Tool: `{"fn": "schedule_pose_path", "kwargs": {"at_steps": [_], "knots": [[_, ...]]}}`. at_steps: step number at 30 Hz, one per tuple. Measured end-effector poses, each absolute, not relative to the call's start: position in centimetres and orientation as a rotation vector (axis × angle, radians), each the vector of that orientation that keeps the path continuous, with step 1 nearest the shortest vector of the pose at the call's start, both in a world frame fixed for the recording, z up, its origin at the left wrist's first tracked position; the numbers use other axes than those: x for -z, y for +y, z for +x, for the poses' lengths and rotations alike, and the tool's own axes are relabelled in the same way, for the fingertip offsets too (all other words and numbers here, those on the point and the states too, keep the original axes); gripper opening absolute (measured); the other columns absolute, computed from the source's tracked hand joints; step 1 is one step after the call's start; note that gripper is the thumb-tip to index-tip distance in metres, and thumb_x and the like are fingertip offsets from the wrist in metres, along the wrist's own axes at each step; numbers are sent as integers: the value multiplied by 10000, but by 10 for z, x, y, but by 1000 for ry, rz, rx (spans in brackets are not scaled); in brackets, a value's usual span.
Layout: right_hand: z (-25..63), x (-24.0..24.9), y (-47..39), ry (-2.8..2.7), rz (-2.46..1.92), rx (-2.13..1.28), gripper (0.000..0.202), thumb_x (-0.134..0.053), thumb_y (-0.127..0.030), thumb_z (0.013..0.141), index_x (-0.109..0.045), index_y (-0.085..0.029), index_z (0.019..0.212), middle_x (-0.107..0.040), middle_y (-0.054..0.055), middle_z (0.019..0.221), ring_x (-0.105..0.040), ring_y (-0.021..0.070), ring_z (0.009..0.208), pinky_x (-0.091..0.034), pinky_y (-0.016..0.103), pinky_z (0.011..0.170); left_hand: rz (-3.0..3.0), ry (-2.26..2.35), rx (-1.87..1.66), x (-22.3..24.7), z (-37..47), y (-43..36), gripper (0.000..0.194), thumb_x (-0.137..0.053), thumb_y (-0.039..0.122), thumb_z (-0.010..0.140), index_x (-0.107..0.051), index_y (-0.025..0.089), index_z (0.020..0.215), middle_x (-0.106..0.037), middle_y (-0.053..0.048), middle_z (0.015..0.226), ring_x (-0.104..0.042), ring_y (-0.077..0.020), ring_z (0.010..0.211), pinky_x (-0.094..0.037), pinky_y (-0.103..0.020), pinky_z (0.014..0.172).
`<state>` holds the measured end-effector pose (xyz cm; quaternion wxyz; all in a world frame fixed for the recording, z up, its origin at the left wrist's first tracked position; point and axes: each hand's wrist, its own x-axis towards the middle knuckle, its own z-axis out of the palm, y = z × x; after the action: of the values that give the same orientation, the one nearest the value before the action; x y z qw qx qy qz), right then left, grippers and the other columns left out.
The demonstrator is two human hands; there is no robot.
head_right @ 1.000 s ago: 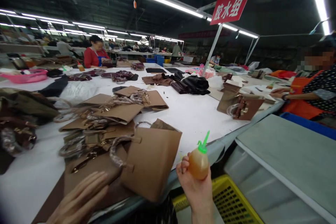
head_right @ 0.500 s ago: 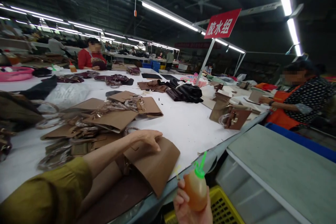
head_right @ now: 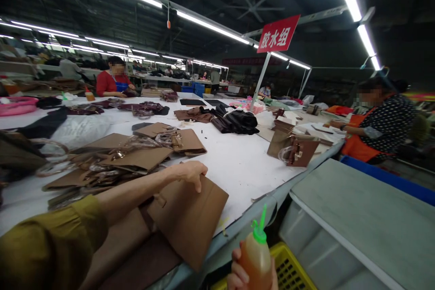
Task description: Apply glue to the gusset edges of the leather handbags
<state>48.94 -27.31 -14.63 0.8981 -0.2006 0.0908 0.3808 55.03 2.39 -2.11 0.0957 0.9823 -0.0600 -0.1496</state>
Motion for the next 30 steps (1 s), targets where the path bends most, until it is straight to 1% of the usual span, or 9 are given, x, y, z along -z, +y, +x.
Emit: {"fn": "schedule_pose_path", "kwargs": {"at_steps": [2,4,7,9,13,16,21,27,30], "knots": [[486,131,-272,160,-383,-785,417,-742,-454,672,-653,-153,946,-612,46,798,-443,39,441,-416,179,427,2904,-250,384,-5,533,20,434,-688,528,626,-645,188,892,-660,-41,854,-606,-217,783,-430,-269,601],[485,112,-271,128,-329,-778,404,-736,-395,703,-629,-155,1009,-614,74,871,-447,45,465,-419,162,416,2906,-310,290,-32,510,13,333,-669,491,673,-646,194,822,-643,-17,756,-600,-200,727,-397,-263,566],[485,78,-269,107,-214,-754,478,-743,-329,720,-564,-166,1132,-577,143,1042,-456,58,526,-432,147,413,2976,-424,-27,-63,470,-4,215,-659,404,718,-626,201,780,-632,-14,745,-598,-210,743,-371,-278,566],[485,54,-267,85,-152,-726,543,-747,-296,723,-516,-174,1199,-531,173,1109,-455,65,547,-449,156,423,3026,-509,-192,-66,445,-15,137,-635,332,756,-607,198,753,-637,-16,772,-602,-207,743,-369,-284,567],[479,13,-254,-39,-96,-697,542,-718,-257,751,-470,-141,1218,-491,164,1067,-453,71,562,-445,153,424,3051,-576,-171,-31,416,-23,43,-604,247,756,-588,209,767,-626,-12,789,-594,-200,674,-340,-286,493],[473,-2,-236,-123,-169,-694,568,-677,-334,781,-441,-79,1231,-494,111,936,-447,85,567,-467,188,476,3038,-500,-130,-2,411,-24,51,-604,254,750,-581,212,766,-625,-8,800,-600,-207,686,-350,-290,499],[475,-11,-211,-128,-363,-671,540,-510,-551,829,-554,-69,1070,-520,105,873,-503,164,690,-503,355,688,2978,-271,-45,4,407,-27,101,-609,302,763,-586,209,797,-617,-15,879,-608,-209,714,-352,-284,531],[491,-25,-188,-148,-432,-665,538,-480,-584,828,-602,-89,999,-557,100,867,-541,193,794,-477,376,797,2584,-164,-15,-2,410,-24,327,-659,496,698,-538,206,790,-572,26,773,-544,-174,721,-331,-255,546],[499,-25,-174,-138,-472,-708,519,-468,-584,838,-621,-98,940,-578,105,838,-552,203,796,-474,385,807,2377,-104,20,-4,418,-19,313,-566,509,761,-553,199,806,-580,31,755,-530,-148,693,-340,-239,545]]}}
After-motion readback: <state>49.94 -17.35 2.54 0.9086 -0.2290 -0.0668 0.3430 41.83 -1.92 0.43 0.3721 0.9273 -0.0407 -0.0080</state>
